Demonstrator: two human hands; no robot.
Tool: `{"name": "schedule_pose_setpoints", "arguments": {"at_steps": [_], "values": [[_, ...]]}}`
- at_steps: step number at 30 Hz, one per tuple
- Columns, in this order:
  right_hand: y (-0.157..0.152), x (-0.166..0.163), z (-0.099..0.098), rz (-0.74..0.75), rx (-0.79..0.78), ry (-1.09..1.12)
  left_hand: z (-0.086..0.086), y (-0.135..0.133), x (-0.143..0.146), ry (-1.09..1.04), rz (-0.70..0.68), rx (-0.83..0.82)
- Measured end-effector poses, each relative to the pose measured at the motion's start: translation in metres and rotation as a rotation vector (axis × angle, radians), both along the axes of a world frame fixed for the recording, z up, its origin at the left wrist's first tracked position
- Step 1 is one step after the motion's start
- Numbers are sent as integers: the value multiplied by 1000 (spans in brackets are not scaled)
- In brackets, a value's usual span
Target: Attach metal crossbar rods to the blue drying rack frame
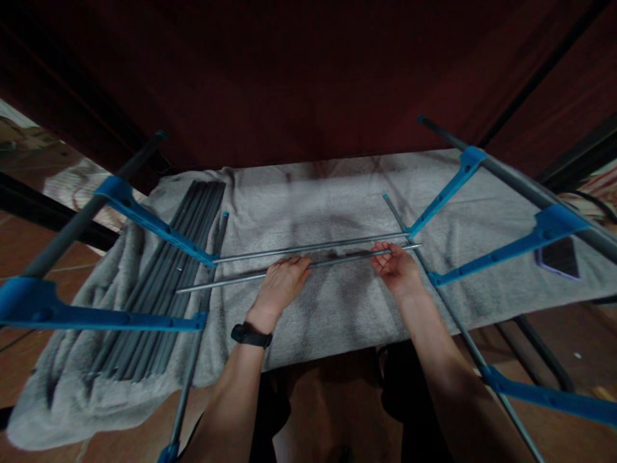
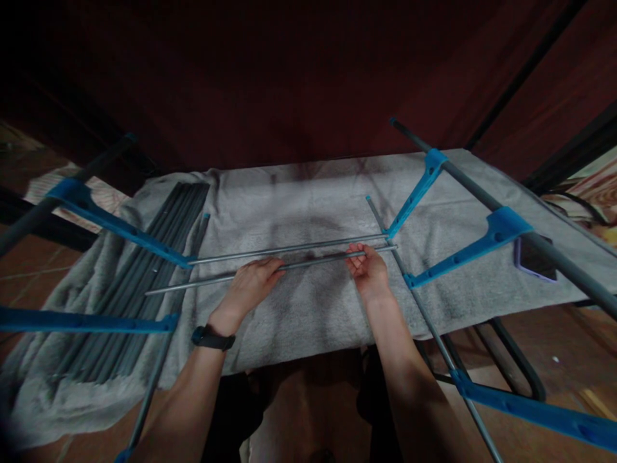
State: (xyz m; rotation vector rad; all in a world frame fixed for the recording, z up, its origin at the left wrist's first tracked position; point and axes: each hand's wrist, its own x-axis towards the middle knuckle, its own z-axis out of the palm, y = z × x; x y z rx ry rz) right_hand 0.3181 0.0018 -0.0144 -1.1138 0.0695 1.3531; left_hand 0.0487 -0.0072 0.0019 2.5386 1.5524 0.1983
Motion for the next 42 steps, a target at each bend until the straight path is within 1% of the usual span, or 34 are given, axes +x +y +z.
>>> {"name": "schedule_pose_setpoints", "arguments": {"at_steps": [4,8,12,20,26,29,33,39,42], "values": [[0,3,1,0,-7,7,-3,3,-6,-17,5,-3],[0,7,2,-3,-3,13,-2,6,-13,-20,51,-48],[0,13,2,-34,4,10,-1,8,-18,-18,62,-97],[0,19,4,-55,-12,31,0,11,-17,15,84,-113],[1,23,6,-79,-37,37,-1,10,-18,13,53,-125],[2,26,7,-101,-29,31,-3,10,-20,46,72,-124],[2,30,6,-106,11,24,-1,10,-24,69,186,-32],[0,40,1,-110,34,33,3,5,-30,-38,343,193],[2,44,1,-110,31,15,3,2,-37,-107,418,336]]}}
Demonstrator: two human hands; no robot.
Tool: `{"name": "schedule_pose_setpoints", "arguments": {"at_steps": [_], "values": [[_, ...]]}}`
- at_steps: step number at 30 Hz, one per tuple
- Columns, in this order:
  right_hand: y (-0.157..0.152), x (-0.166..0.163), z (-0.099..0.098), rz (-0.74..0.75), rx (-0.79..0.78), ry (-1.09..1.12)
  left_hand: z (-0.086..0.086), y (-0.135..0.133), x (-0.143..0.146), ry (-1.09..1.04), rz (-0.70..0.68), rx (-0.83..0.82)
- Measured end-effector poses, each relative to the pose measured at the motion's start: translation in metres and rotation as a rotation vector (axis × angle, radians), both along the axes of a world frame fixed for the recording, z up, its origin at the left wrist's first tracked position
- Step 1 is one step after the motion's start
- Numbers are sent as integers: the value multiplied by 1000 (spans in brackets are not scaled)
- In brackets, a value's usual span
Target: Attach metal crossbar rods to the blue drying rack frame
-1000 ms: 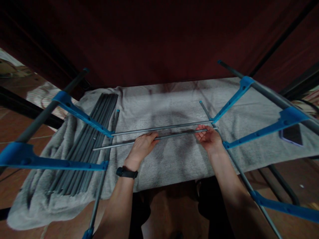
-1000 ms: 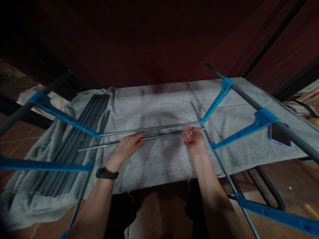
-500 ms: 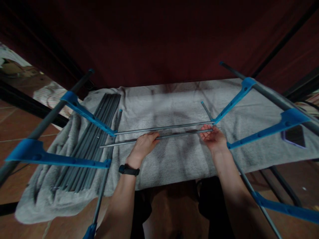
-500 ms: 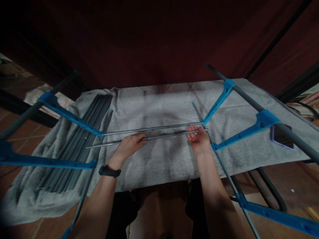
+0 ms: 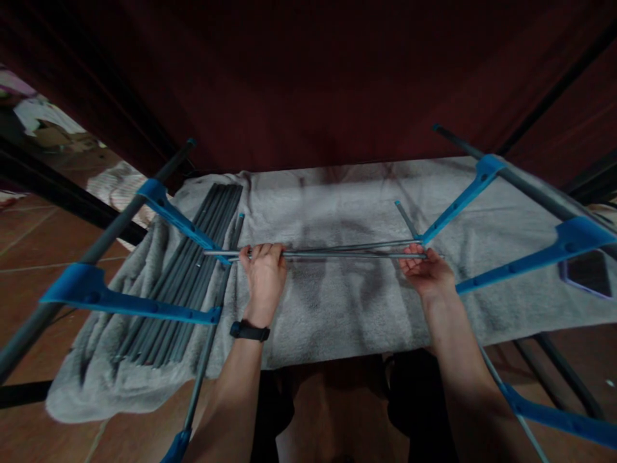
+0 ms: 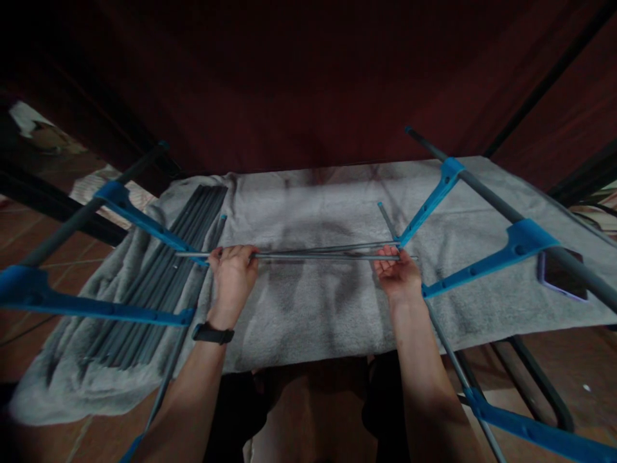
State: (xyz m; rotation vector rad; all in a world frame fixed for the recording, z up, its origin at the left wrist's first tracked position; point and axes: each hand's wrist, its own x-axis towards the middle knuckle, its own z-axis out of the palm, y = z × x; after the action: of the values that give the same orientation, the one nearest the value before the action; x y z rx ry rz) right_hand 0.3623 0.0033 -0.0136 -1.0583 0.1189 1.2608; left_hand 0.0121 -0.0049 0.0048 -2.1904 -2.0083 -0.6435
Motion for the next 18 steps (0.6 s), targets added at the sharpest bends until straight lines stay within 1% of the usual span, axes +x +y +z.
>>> {"name": "schedule_pose_setpoints", "arguments": {"at_steps": [4,7,9,13,16,18], "values": [[1,2,3,5,-12,13,0,2,-14,-166,142,264],[0,3,5,-7,-12,42,2,5,-18,-332,173,336],[0,5,4,-17,-10,51,6,5,-13,-403,172,333],[0,9,-1,-7,-14,32,13,-5,10,-468,125,363],[0,9,-5,16,1,20,16,-12,26,-473,72,454],[0,6,-5,33,11,31,18,-14,33,-487,25,554]]}}
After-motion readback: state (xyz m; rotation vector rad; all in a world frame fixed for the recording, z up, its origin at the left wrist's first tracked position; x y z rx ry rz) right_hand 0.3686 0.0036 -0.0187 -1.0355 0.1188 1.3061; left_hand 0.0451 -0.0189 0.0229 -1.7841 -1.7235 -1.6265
